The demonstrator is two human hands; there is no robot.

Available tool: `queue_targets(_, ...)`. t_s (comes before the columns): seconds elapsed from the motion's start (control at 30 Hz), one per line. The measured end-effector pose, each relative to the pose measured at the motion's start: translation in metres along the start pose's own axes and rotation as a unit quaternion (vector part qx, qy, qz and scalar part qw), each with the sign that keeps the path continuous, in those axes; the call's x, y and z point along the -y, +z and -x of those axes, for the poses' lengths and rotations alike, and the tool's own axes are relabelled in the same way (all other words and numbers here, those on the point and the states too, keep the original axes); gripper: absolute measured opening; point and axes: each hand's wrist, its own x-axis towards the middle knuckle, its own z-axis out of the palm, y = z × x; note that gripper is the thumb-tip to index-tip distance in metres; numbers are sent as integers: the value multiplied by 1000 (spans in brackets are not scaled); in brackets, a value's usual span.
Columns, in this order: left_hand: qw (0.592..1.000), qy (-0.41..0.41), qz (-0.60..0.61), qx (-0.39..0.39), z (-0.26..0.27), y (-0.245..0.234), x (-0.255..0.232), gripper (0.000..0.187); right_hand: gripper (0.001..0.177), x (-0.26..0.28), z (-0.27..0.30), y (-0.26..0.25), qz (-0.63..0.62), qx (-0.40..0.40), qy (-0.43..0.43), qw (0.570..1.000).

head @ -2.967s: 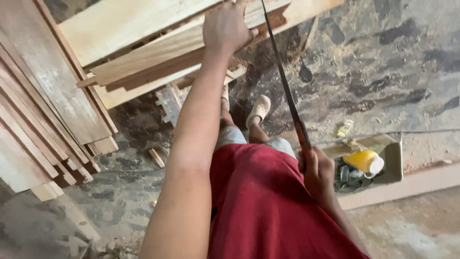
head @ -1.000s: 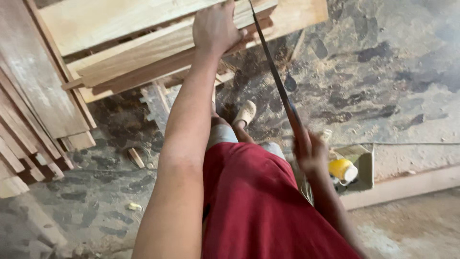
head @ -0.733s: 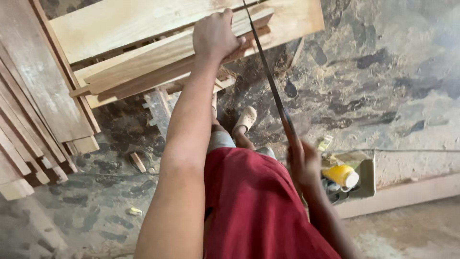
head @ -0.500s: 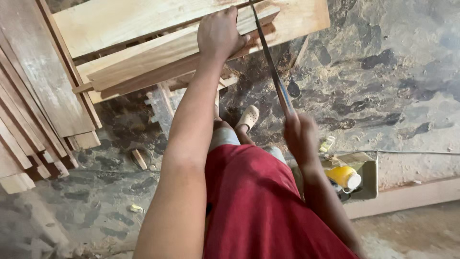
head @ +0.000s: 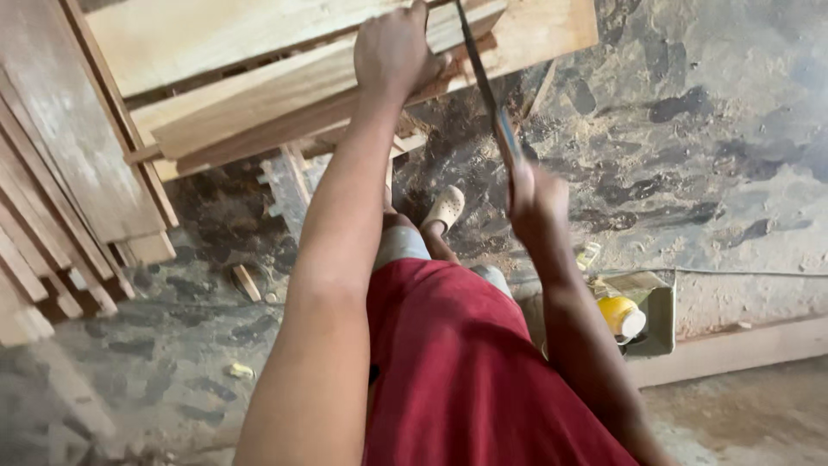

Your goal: The person uses a hand saw to cut a wooden plank resting on a workbench. They hold the plank steady with one hand while sawing with the other, then reposition the plank to continue cutting.

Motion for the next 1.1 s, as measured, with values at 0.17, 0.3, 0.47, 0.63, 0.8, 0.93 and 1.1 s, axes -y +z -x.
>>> queue_targets(0.17,987,113,-51,-106,22,23,-12,26,50,-1,27,6,-36,-37,-69,996)
queue_targets(0.3,989,128,-22,-72,19,15,-2,57,48,17,43,12,-36,-65,-133,988)
queue_targets(0.47,1000,24,-1,5,-9,8,3,23,42,-1,-14,22,-35,-53,-50,997)
queue_targets(0.63,1000,-5,-12,21,-18,-14,1,40,33,-50,-57,51,-120,-19,-116,986)
queue_targets(0.8,999,-21,33,37,1,-24,-5,38,32,-73,-16,43,-14,-63,-258,964)
queue_targets(0.93,998,22,41,-48,-6,-29,-5,58,20,-60,83,-20,247,1,-65,967)
queue_targets(1.1,997,27,40,-61,2,-18,-4,64,13,-50,91,-36,316,-20,-183,931)
